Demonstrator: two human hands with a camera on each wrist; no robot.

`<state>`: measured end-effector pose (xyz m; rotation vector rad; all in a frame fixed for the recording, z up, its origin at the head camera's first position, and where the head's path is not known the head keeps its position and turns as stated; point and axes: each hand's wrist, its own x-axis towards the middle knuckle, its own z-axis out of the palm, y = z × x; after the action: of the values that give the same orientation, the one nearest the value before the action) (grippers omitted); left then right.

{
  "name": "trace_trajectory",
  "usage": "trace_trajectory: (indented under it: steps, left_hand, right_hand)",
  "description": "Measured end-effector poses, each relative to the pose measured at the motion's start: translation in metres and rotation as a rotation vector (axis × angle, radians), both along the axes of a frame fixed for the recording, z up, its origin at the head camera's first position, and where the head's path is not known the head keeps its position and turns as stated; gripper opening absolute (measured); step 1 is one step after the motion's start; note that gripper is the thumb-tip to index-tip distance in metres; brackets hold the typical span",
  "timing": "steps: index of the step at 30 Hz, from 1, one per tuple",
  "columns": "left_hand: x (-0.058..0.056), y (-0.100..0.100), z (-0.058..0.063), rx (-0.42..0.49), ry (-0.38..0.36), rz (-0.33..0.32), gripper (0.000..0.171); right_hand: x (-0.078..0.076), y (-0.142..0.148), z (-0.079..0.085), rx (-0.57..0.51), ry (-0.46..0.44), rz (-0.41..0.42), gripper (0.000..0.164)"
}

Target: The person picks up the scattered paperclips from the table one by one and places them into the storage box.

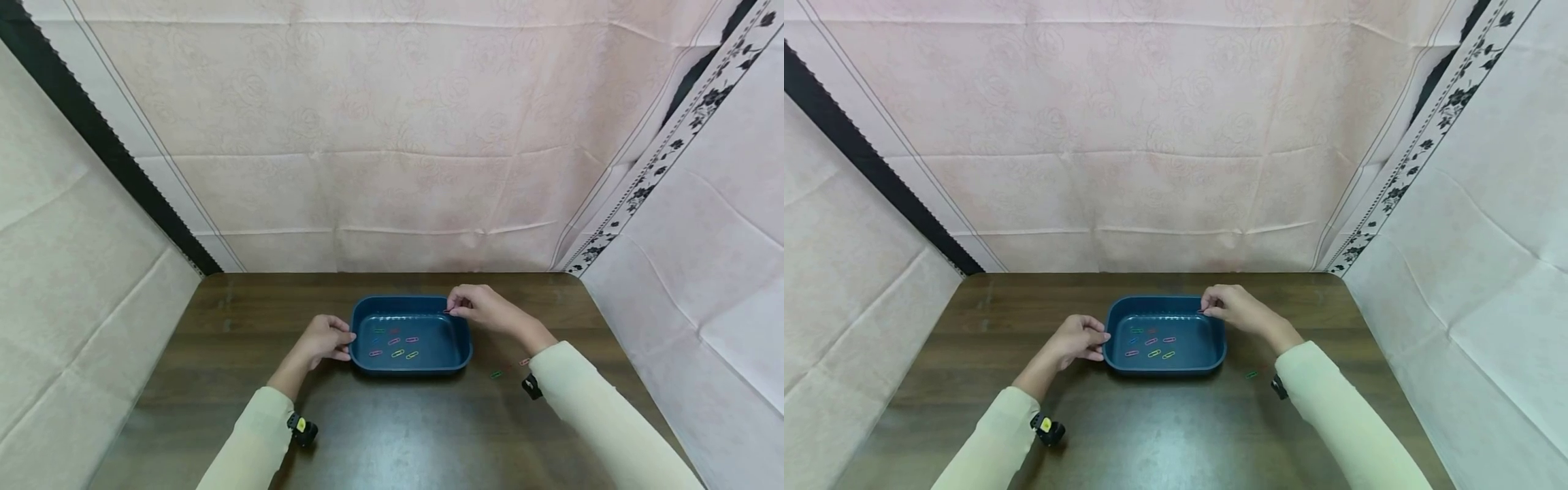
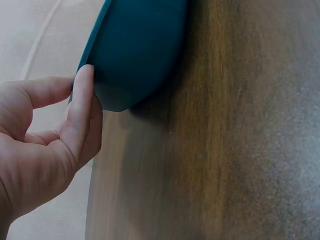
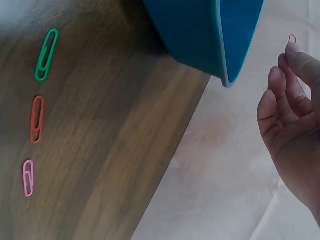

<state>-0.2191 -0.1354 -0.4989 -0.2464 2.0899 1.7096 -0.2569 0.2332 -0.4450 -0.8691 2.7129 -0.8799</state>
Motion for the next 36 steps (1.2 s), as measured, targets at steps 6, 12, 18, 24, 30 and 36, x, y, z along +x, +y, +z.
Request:
trace_trajectory:
  steps: [6,12,18,24,30,36]
  left_hand:
    - [0.0,-0.001,-0.002,-0.007,-0.002,-0.005,0.018]
    - [-0.001,-0.001,-0.002,0.004,-0.001,-0.006,0.018]
    - [-0.001,-0.001,0.0,-0.004,-0.006,-0.009,0.018]
    - [-0.001,0.0,0.002,-0.007,-0.007,-0.012,0.019]
    - [0.001,-0.001,0.002,-0.003,-0.012,-0.007,0.019]
    - [0.002,-0.001,0.003,-0.003,-0.009,-0.01,0.019]
  right_hand:
    - [-0.004,-0.016,-0.001,0.025,-0.05,0.026,0.005]
    - [-0.011,-0.031,-0.007,0.056,-0.09,0.076,0.005]
    - [-0.017,-0.045,-0.011,0.1,-0.11,0.124,0.004]
    - [-0.02,-0.06,-0.01,0.166,-0.115,0.163,0.005]
    - [-0.021,-0.075,-0.011,0.203,-0.14,0.203,0.004]
    - [-0.023,-0.086,-0.017,0.321,-0.107,0.206,0.005]
